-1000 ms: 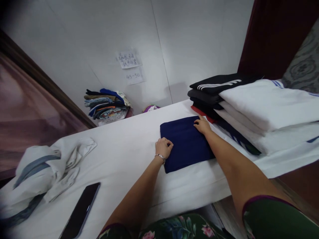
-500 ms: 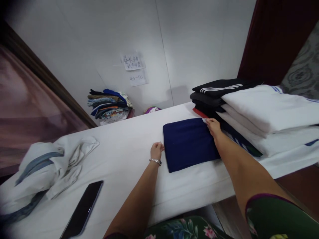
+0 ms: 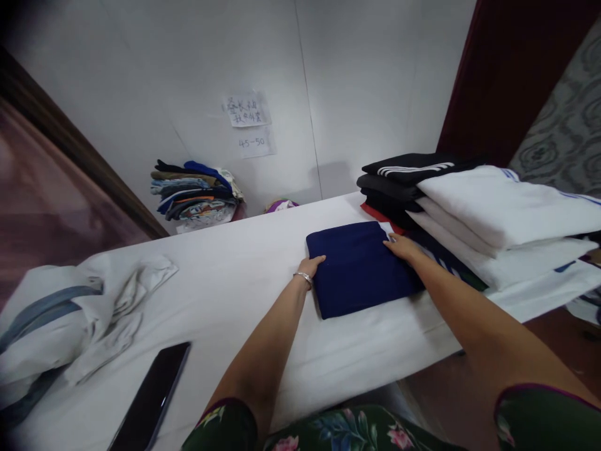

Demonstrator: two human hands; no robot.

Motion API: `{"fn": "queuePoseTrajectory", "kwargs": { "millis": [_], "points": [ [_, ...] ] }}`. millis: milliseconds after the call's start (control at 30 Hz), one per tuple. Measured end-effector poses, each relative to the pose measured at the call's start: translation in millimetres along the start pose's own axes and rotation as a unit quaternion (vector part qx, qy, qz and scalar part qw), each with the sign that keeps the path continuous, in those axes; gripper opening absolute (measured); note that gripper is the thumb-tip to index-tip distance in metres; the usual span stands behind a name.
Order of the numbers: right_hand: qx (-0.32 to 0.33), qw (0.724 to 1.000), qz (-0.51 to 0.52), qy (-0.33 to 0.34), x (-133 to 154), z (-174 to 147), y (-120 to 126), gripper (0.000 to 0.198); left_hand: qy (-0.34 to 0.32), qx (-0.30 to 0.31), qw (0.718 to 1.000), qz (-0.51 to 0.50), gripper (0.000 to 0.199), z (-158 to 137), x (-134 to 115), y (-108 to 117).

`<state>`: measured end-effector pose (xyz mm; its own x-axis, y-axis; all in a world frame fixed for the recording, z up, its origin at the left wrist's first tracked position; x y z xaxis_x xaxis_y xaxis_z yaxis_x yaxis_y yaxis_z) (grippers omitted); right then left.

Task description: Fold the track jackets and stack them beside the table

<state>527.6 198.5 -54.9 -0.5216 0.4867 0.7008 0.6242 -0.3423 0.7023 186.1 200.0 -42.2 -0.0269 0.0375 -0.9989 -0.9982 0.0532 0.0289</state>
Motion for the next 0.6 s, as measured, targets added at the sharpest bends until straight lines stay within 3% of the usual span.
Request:
{"fn": "queuePoseTrajectory", "kwargs": {
  "millis": [67, 167, 267, 333, 400, 467, 600],
  "points": [
    [0.009, 1.000, -0.024, 0.012, 8, -10, -8, 0.052, 0.007, -0.003, 1.000, -0.020, 0.029, -1, -10, 12],
    [0.041, 0.994, -0.069, 0.077, 19, -36, -27, 0.054, -0.003, -0.012, 0.999, -0.042, 0.029, -12, -16, 56],
    [0.071, 0.969, -0.164, 0.173, 31, -68, -48, 0.050, 0.033, -0.024, 0.998, -0.037, 0.026, -32, -4, 102],
    [0.048, 0.951, -0.231, 0.199, 44, -85, -55, 0.047, 0.057, -0.034, 0.997, -0.024, 0.022, -44, 7, 119],
    [0.003, 0.938, -0.261, 0.227, 69, -99, -56, 0.049, 0.054, -0.050, 0.997, -0.010, 0.020, -51, 14, 123],
    [-0.026, 0.924, -0.240, 0.297, 106, -116, -56, 0.053, 0.043, -0.065, 0.997, 0.001, 0.019, -54, 16, 119],
    [0.013, 0.873, -0.174, 0.456, 171, -142, -77, 0.059, 0.036, -0.079, 0.996, 0.007, 0.020, -56, 11, 113]
  ]
}}
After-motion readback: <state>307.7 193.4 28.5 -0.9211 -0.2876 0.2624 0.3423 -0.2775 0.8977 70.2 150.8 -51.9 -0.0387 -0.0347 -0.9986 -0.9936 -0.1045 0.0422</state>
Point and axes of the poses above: each hand's wrist, its own z-axis towards the middle knuckle, its own y-axis out of the back of the hand, x = y × z, the point moved 3 cm from there along z, towards the middle knuckle, and after that the axes turned 15 degrees about -y, right-handed, at the moved point
